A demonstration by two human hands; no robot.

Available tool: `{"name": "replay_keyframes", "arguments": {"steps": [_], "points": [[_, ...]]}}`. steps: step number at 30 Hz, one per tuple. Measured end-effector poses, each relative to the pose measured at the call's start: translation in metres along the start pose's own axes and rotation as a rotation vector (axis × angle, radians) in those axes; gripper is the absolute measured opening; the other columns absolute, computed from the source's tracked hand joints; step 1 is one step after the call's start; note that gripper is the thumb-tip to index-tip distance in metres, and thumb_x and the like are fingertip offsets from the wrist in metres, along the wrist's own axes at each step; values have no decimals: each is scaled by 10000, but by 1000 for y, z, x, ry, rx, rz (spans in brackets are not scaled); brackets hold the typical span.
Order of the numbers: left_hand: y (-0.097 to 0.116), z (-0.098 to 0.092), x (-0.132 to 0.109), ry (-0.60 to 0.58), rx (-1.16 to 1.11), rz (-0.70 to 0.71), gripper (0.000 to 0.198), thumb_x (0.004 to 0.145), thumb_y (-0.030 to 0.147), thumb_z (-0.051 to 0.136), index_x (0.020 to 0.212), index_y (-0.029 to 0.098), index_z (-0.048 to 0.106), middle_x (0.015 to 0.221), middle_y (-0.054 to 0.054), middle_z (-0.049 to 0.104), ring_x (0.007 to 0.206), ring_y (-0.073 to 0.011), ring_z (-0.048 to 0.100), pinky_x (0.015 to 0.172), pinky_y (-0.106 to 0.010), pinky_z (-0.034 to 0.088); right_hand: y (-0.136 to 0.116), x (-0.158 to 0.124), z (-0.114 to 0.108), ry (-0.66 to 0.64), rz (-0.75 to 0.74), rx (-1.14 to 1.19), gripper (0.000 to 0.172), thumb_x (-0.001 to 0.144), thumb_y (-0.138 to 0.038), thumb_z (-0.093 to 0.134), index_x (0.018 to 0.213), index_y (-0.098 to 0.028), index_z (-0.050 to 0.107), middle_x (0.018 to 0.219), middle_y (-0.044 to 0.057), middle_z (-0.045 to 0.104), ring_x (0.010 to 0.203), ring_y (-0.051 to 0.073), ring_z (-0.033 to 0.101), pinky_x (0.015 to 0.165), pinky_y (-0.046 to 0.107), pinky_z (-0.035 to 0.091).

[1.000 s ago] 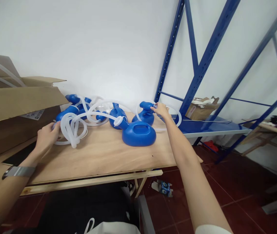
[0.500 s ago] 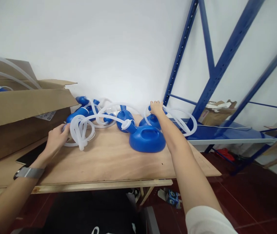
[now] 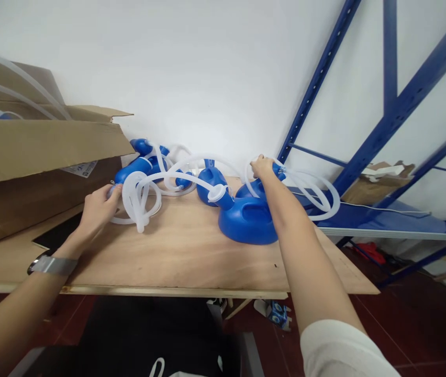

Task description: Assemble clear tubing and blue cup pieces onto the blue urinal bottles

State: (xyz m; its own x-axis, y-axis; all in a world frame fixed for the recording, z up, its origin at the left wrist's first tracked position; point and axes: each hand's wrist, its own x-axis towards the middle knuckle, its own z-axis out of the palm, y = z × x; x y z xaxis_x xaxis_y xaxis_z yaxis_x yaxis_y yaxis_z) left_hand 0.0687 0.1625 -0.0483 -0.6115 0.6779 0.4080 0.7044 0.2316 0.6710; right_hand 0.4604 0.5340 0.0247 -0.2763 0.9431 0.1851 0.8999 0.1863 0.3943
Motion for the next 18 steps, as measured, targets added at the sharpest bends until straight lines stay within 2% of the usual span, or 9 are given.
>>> {"name": "replay_keyframes", "arguments": {"steps": [6, 14, 18], "points": [[0, -1, 0, 11, 60, 39, 391, 995, 499, 462, 721, 227, 517, 639, -6, 539, 647, -184, 470, 657, -286, 316, -13, 0, 5, 81, -92, -52, 595, 935, -261, 690, 1483, -93, 531, 1416, 301, 566, 1280, 416, 597, 1011, 536, 468], [7, -3, -1, 19, 72, 24, 366, 986, 461, 479, 713, 219, 516, 644, -4, 531, 647, -178, 449, 654, -283, 300, -3, -5, 4, 149, -145, -32, 712, 898, -424, 737, 1480, -85, 507, 1392, 297, 602, 1232, 418, 622, 1016, 501, 444], [6, -3, -2, 20, 72, 26, 371, 979, 466, 468, 700, 223, 493, 622, -1, 497, 631, -176, 415, 642, -289, 281, -11, -7, 2, 155, -127, 19, 601, 951, -492, 656, 1378, -70, 629, 1362, 307, 634, 1226, 446, 628, 1024, 529, 452]]}}
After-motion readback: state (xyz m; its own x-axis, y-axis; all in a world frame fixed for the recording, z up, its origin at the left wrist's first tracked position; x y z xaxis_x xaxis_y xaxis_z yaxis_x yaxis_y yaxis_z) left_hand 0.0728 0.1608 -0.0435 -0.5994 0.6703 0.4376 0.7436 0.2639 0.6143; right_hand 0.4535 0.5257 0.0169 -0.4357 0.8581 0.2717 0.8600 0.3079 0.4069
